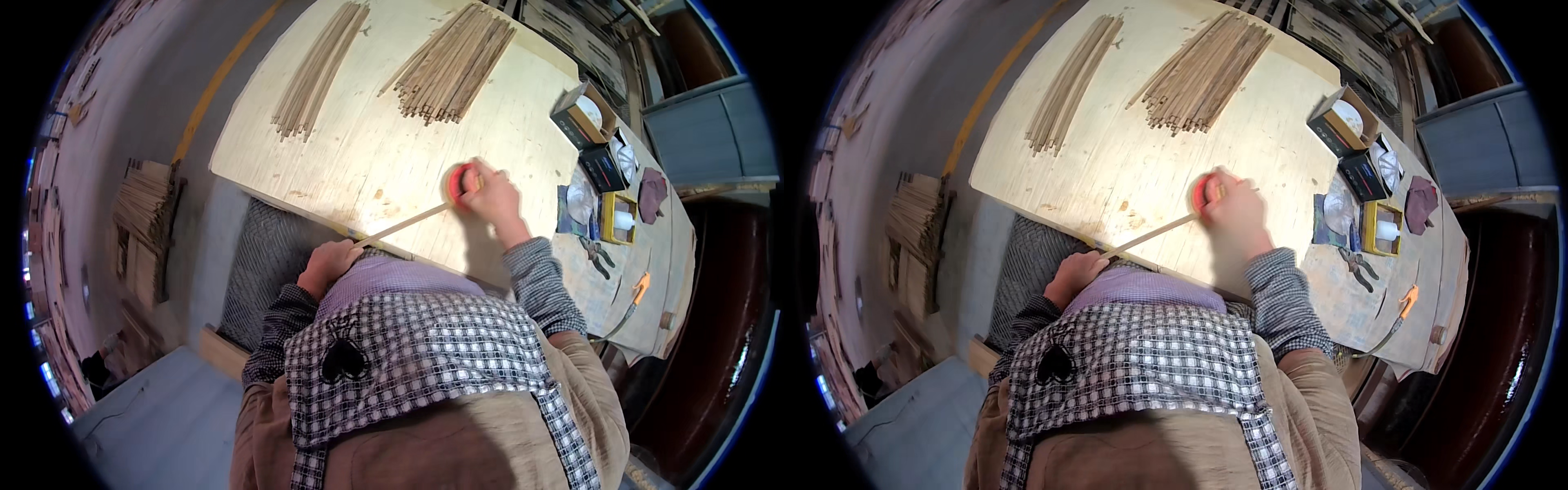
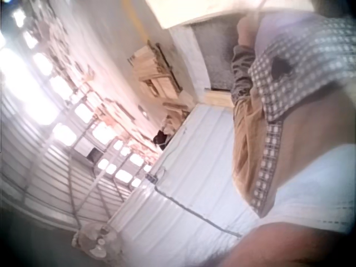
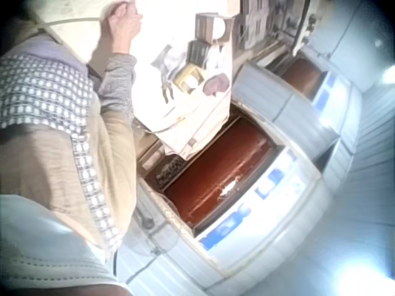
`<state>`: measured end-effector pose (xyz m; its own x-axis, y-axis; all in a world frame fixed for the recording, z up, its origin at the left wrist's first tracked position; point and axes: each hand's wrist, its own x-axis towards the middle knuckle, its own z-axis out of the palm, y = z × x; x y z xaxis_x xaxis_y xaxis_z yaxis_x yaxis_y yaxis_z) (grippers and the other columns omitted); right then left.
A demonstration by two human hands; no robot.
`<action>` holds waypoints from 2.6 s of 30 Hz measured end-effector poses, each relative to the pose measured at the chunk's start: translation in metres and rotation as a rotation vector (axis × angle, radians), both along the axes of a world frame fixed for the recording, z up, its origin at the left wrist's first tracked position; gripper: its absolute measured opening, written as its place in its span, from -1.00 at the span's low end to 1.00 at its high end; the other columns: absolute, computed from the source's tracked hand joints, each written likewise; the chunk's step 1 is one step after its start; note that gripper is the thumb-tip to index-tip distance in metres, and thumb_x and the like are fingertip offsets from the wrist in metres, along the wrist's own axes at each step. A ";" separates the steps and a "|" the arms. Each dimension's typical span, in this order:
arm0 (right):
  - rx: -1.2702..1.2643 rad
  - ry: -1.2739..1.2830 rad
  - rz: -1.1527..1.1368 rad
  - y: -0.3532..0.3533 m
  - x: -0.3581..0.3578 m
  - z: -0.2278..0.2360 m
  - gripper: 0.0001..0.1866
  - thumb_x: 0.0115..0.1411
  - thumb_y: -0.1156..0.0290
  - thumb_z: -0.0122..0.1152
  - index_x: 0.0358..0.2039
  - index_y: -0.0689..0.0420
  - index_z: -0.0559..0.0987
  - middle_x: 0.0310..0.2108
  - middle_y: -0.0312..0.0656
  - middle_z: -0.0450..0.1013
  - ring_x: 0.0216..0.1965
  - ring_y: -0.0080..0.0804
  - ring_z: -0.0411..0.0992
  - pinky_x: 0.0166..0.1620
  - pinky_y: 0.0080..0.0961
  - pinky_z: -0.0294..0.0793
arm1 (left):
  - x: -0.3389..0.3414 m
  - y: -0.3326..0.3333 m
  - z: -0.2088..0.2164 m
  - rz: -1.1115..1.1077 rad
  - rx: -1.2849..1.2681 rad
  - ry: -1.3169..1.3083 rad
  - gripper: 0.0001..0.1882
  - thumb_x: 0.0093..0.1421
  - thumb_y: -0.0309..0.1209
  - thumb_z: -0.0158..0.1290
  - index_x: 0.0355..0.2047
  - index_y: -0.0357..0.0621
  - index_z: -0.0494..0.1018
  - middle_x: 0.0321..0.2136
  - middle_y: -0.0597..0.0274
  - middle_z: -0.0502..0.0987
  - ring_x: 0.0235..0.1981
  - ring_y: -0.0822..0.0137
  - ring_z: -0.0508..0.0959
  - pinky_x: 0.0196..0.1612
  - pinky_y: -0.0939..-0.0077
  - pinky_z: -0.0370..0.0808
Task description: The person sands multiple wooden rods individually using a handheld orbital sander and then wipes one rod with a cloth.
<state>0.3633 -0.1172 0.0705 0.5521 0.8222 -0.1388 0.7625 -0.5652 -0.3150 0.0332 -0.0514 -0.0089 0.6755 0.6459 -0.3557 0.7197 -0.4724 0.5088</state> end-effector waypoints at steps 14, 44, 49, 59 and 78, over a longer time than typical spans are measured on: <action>0.160 0.185 0.625 -0.008 -0.105 0.001 -0.47 -0.04 0.29 0.22 0.01 -0.27 0.39 -0.19 0.13 0.36 -0.32 0.00 0.47 -0.32 -0.22 0.50 | -0.006 0.014 -0.029 0.059 -0.303 -0.154 -0.53 0.20 -0.09 -0.12 -0.52 -0.32 0.45 -0.52 -0.17 0.48 -0.41 -0.14 0.48 -0.35 0.04 0.33; 0.059 0.072 0.085 0.000 -0.019 -0.005 -0.32 -0.17 0.18 0.29 0.07 -0.18 0.38 -0.20 0.09 0.42 -0.23 0.01 0.48 -0.17 -0.25 0.50 | -0.001 -0.009 -0.003 -0.020 0.333 -0.129 -0.77 0.21 -0.22 -0.05 -0.47 -0.10 0.36 -0.61 0.11 0.45 -0.55 -0.01 0.51 -0.47 0.09 0.43; 0.174 0.187 0.473 -0.003 -0.100 0.000 -0.58 0.06 0.21 0.12 -0.01 -0.25 0.40 -0.32 0.13 0.37 -0.28 0.07 0.45 -0.23 -0.16 0.48 | 0.000 -0.005 -0.002 0.015 0.227 0.083 -0.69 0.24 -0.16 -0.14 -0.46 -0.13 0.37 -0.55 -0.01 0.51 -0.47 -0.04 0.54 -0.39 0.07 0.44; 0.061 -0.026 -0.117 -0.001 0.036 -0.007 -0.42 -0.02 0.20 0.16 0.09 -0.21 0.35 -0.23 0.12 0.36 -0.28 0.07 0.47 -0.19 -0.17 0.49 | -0.004 -0.006 -0.007 0.035 0.194 -0.027 -0.67 0.25 -0.19 -0.11 -0.52 -0.17 0.31 -0.63 -0.08 0.47 -0.54 -0.15 0.49 -0.48 -0.03 0.38; -0.012 0.010 0.060 0.015 -0.014 0.001 -0.25 -0.20 0.18 0.32 0.11 -0.22 0.35 -0.23 0.12 0.41 -0.22 0.05 0.46 -0.14 -0.22 0.48 | -0.006 -0.005 -0.001 0.117 -0.062 -0.091 -0.59 0.27 -0.13 -0.16 -0.50 -0.22 0.38 -0.58 -0.14 0.46 -0.47 -0.20 0.46 -0.41 -0.04 0.33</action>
